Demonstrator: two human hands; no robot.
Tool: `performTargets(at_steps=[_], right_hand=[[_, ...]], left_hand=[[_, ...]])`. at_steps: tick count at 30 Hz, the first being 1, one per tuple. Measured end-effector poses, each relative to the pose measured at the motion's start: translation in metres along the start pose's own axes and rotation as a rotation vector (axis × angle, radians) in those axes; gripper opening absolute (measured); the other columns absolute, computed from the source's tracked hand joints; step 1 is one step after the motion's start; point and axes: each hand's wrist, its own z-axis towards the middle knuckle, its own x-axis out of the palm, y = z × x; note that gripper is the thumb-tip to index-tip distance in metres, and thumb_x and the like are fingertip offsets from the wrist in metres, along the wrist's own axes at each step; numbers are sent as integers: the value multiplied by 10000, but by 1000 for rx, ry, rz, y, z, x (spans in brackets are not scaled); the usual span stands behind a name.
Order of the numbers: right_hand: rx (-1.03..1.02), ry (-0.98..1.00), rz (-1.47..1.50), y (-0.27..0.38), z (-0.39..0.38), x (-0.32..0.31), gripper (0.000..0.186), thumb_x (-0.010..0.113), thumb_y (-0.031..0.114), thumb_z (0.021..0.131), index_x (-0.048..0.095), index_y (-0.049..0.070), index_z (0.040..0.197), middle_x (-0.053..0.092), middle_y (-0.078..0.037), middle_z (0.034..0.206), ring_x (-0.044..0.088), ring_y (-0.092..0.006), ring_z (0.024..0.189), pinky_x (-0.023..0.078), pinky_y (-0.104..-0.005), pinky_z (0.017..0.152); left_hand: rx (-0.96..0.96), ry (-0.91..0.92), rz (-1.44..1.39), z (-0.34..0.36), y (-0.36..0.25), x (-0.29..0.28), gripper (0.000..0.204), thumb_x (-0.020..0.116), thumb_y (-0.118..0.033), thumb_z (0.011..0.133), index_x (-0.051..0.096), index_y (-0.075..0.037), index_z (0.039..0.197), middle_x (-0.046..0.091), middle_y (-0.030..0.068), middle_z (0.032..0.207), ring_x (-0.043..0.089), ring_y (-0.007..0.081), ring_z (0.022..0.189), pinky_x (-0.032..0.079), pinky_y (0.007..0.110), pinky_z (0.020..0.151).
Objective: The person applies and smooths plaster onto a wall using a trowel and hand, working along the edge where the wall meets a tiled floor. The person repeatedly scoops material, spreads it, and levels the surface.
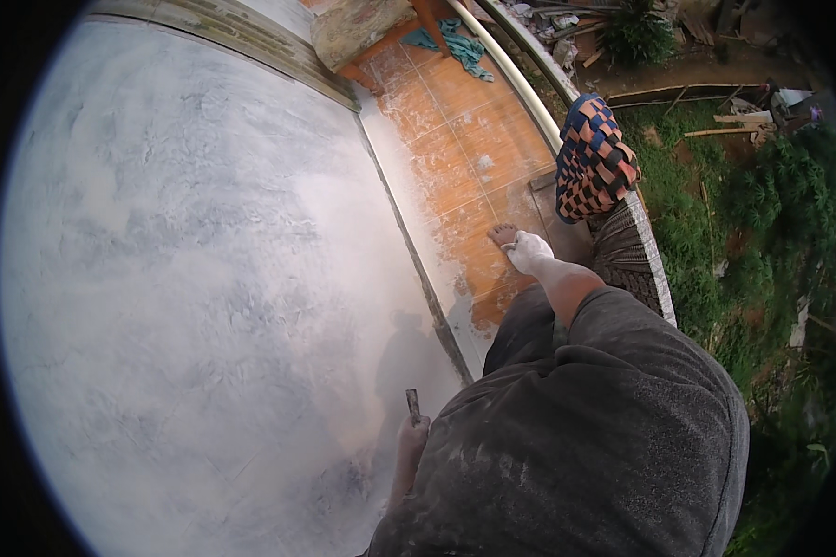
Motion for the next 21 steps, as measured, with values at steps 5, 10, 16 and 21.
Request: performTargets(at_steps=[5, 10, 16, 21], right_hand=[[10, 18, 30, 2, -2, 12, 433, 681, 475, 976, 672, 62, 1107, 727, -220, 1185, 661, -404, 1174, 516, -486, 991], [-4, 30, 58, 7, 5, 32, 393, 712, 439, 951, 698, 67, 1077, 753, -199, 1119, 692, -365, 1131, 529, -441, 963], [-244, 301, 72, 34, 11, 46, 439, 639, 420, 922, 741, 18, 1069, 759, -207, 1005, 742, -353, 946, 582, -408, 857], [-247, 543, 331, 86, -20, 50, 325, 749, 344, 918, 711, 35, 1008, 716, -95, 833, 691, -212, 720, 560, -353, 617]], left_hand=[[26, -1, 8, 3, 1, 0, 371, 717, -350, 945, 685, 16, 998, 687, 168, 852, 692, 284, 815, 528, 427, 762], [60, -48, -2, 13, 23, 12, 372, 736, -353, 935, 673, 10, 980, 677, 152, 834, 686, 293, 818, 525, 443, 776], [-32, -12, -217, 3, 6, 14, 319, 740, -316, 957, 679, -3, 948, 681, 94, 798, 655, 212, 696, 510, 372, 664], [-32, -112, -357, -2, -43, 3, 287, 725, -288, 992, 688, -5, 1015, 657, 36, 780, 595, 125, 618, 477, 297, 570]])
